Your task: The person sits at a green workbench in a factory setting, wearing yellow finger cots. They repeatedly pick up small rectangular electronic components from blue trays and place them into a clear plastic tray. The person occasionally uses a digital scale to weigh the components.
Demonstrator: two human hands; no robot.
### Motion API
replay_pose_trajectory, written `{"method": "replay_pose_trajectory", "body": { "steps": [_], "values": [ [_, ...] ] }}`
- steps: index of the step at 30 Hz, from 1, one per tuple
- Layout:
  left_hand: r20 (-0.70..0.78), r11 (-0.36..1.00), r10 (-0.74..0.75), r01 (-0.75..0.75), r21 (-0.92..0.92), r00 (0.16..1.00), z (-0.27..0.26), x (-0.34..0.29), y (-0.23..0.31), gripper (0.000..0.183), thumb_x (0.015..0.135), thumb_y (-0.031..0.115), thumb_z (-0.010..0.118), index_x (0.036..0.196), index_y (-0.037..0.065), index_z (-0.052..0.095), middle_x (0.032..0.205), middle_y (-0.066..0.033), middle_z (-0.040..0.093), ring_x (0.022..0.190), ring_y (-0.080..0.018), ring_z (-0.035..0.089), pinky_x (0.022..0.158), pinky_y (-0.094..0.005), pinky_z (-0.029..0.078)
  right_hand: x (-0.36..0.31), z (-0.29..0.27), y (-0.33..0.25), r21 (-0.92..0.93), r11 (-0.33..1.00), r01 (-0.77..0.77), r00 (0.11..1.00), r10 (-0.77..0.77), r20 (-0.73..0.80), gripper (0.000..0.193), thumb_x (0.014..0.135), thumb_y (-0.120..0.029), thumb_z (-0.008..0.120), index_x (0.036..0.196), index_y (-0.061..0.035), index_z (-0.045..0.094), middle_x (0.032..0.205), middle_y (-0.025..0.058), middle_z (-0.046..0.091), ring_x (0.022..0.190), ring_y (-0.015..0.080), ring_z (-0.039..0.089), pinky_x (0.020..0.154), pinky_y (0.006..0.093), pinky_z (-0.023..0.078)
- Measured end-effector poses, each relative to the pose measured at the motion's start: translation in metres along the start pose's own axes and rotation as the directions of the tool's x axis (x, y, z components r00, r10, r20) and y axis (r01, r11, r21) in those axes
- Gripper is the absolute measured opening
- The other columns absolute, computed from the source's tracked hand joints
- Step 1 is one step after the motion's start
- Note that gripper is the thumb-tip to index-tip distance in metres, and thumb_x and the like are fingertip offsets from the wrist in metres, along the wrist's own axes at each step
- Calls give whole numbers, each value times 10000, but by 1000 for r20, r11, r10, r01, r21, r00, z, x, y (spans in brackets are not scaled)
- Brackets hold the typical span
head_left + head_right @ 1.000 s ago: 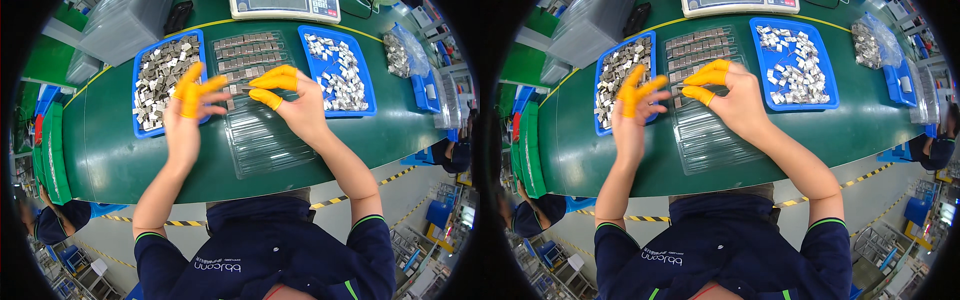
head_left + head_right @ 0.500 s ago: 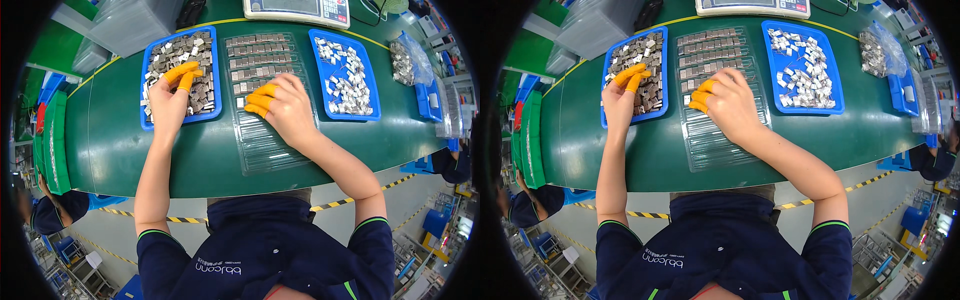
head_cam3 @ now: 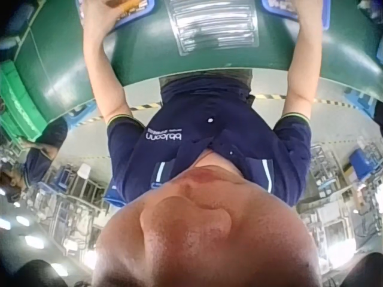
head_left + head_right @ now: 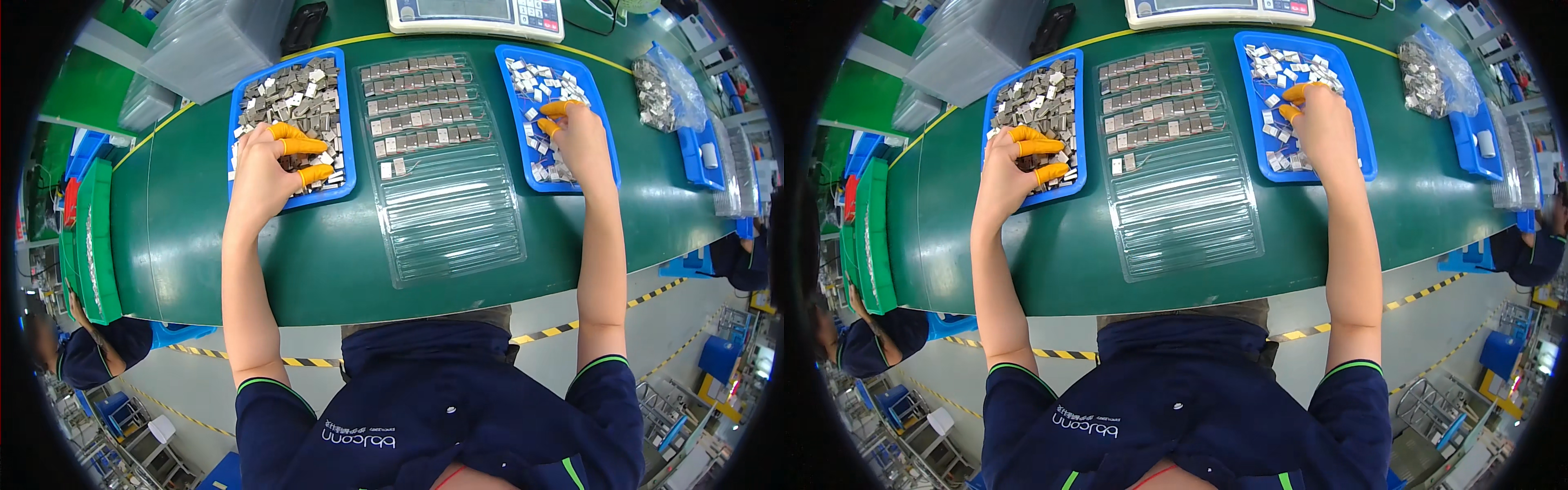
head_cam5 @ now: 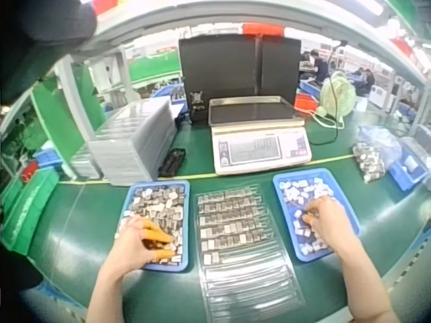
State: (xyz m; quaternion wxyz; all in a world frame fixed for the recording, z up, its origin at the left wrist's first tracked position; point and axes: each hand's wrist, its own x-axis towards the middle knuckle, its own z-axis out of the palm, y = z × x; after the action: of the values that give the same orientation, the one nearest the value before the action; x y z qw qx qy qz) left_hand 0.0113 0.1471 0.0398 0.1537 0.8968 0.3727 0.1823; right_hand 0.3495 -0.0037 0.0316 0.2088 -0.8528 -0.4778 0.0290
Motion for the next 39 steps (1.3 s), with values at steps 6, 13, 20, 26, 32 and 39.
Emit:
{"method": "replay_pose_trajectory", "body": {
  "steps": [6, 13, 20, 26, 32, 39],
  "values": [
    [-75, 997, -7, 1, -78, 997, 1, 1, 6, 245, 620, 112, 754, 853, 58, 703, 862, -58, 650, 835, -227, 560, 827, -355, 395, 3, 4, 12, 135, 991, -9, 994, 24, -108, 185, 714, -2, 645, 898, -3, 665, 864, 157, 661, 761, 275, 650, 700, 335, 502],
    [-15, 585, -294, 167, -794, 956, 15, 2, 9, 193, 794, 30, 634, 972, -45, 629, 974, -92, 642, 822, -186, 630, 689, -239, 511, -2, -9, -11, 296, 955, 18, 927, 95, -362, 199, 722, -88, 693, 905, -12, 672, 853, 128, 676, 730, 215, 663, 670, 268, 508],
    [132, 198, -326, 204, -959, 936, 18, -3, 20, 278, 776, -1, 649, 1043, -45, 587, 1020, -122, 617, 866, -220, 635, 770, -276, 522, -1, -10, -11, 60, 998, 23, 918, 2, -396, 204, 729, -123, 705, 927, -74, 691, 776, 91, 675, 617, 167, 621, 569, 294, 465],
    [184, 301, -306, 278, -912, 934, 27, -7, 32, 263, 750, 3, 675, 1002, -48, 618, 951, -122, 647, 810, -176, 634, 764, -263, 506, -22, -3, -66, 575, 771, 272, 962, -196, -191, 192, 742, -114, 692, 927, -66, 693, 785, 84, 673, 661, 138, 604, 620, 282, 463],
    [191, 319, -227, 259, -912, 955, 27, -13, 49, 273, 730, -16, 683, 987, -73, 613, 870, -156, 655, 756, -198, 652, 696, -258, 522, -56, 26, -120, 839, 529, -131, 957, -155, 247, 170, 745, -97, 687, 892, -13, 692, 838, 87, 682, 719, 129, 611, 681, 252, 473],
    [161, 424, -182, 225, -877, 970, 31, -17, 49, 215, 712, -29, 696, 921, -58, 653, 858, -130, 666, 775, -173, 646, 733, -263, 520, -55, 21, -107, 749, 663, -10, 940, -250, 234, 181, 719, -100, 710, 884, -26, 698, 799, 97, 679, 692, 143, 609, 678, 255, 475]
  ]
}}
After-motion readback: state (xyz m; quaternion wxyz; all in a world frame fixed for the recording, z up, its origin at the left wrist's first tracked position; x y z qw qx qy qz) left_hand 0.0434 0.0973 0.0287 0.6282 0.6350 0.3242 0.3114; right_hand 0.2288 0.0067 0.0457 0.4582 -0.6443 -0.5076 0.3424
